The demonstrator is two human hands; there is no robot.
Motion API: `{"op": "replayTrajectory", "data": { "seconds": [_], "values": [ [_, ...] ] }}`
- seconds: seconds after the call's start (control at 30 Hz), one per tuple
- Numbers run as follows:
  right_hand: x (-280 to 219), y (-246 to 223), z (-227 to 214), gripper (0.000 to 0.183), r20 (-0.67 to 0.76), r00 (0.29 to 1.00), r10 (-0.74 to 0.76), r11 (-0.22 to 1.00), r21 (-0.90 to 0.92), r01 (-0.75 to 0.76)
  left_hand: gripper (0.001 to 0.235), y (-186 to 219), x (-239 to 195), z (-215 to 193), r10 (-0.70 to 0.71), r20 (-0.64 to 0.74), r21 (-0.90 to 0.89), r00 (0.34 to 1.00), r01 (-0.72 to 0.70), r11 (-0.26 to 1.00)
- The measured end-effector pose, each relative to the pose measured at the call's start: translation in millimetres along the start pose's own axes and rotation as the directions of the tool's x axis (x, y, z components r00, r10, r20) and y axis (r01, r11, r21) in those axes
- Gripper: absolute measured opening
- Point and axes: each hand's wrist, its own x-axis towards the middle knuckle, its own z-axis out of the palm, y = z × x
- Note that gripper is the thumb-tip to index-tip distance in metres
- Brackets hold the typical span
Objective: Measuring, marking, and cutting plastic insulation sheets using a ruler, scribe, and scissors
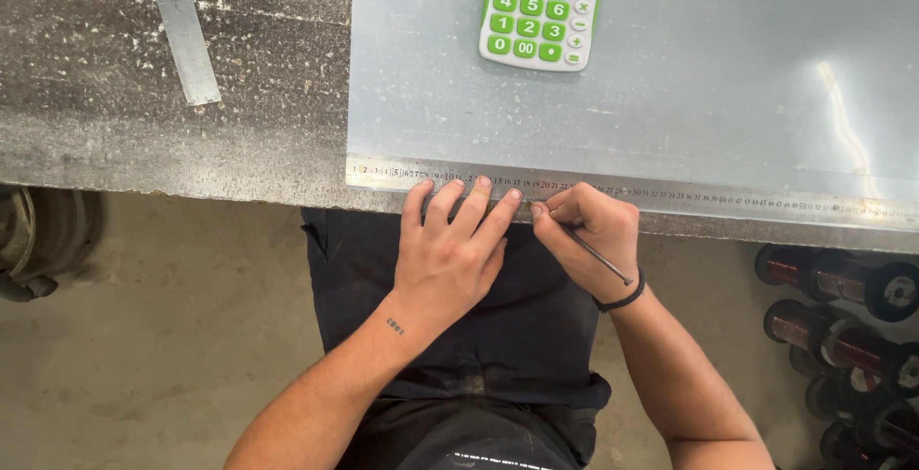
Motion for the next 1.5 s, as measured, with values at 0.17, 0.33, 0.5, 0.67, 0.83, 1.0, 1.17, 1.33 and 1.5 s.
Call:
{"op": "replayTrajectory", "data": {
  "seconds": [0.17,0.33,0.5,0.67,0.83,1.0,1.17,1.33,1.5],
  "values": [
    [8,-12,-4,0.027,0.030,0.998,0.051,0.998,0.038,-0.052,0.055,0,1,0,0.002,0.002,-0.012,1.000,-0.002,1.000],
    [9,-9,-7,0.027,0.089,0.991,0.103,0.994,0.038,-0.107,0.055,0,1,-2,-0.003,0.009,-0.012,1.000,0.003,1.000],
    [8,-9,-9,0.028,0.121,0.990,0.072,0.997,0.002,-0.073,0.055,0,2,-1,-0.009,-0.009,-0.006,1.000,0.009,1.000],
    [7,-1,-8,0.026,0.095,0.991,0.096,0.991,0.086,-0.104,0.056,-1,2,-2,0.008,-0.017,-0.007,1.000,-0.008,1.000],
    [5,-6,-3,0.027,0.025,0.997,0.078,0.993,0.083,-0.080,0.058,1,-2,-2,-0.002,-0.010,-0.013,1.000,0.002,1.000],
    [4,-2,0,0.026,-0.005,0.998,0.059,0.993,0.098,-0.058,0.058,0,0,-3,-0.002,-0.019,-0.025,1.000,0.002,1.000],
    [5,-4,0,0.028,-0.006,0.998,0.057,0.995,0.088,-0.056,0.059,-1,0,-2,0.005,-0.007,-0.028,1.000,-0.006,1.000],
    [7,-4,-4,0.030,0.032,0.996,0.078,0.995,0.066,-0.080,0.058,-1,0,-4,0.006,0.005,-0.030,1.000,-0.006,1.000],
    [9,-4,-8,0.029,0.096,0.992,0.079,0.994,0.070,-0.086,0.058,-1,1,-4,0.006,0.003,-0.034,1.000,-0.006,0.999]
  ]
}}
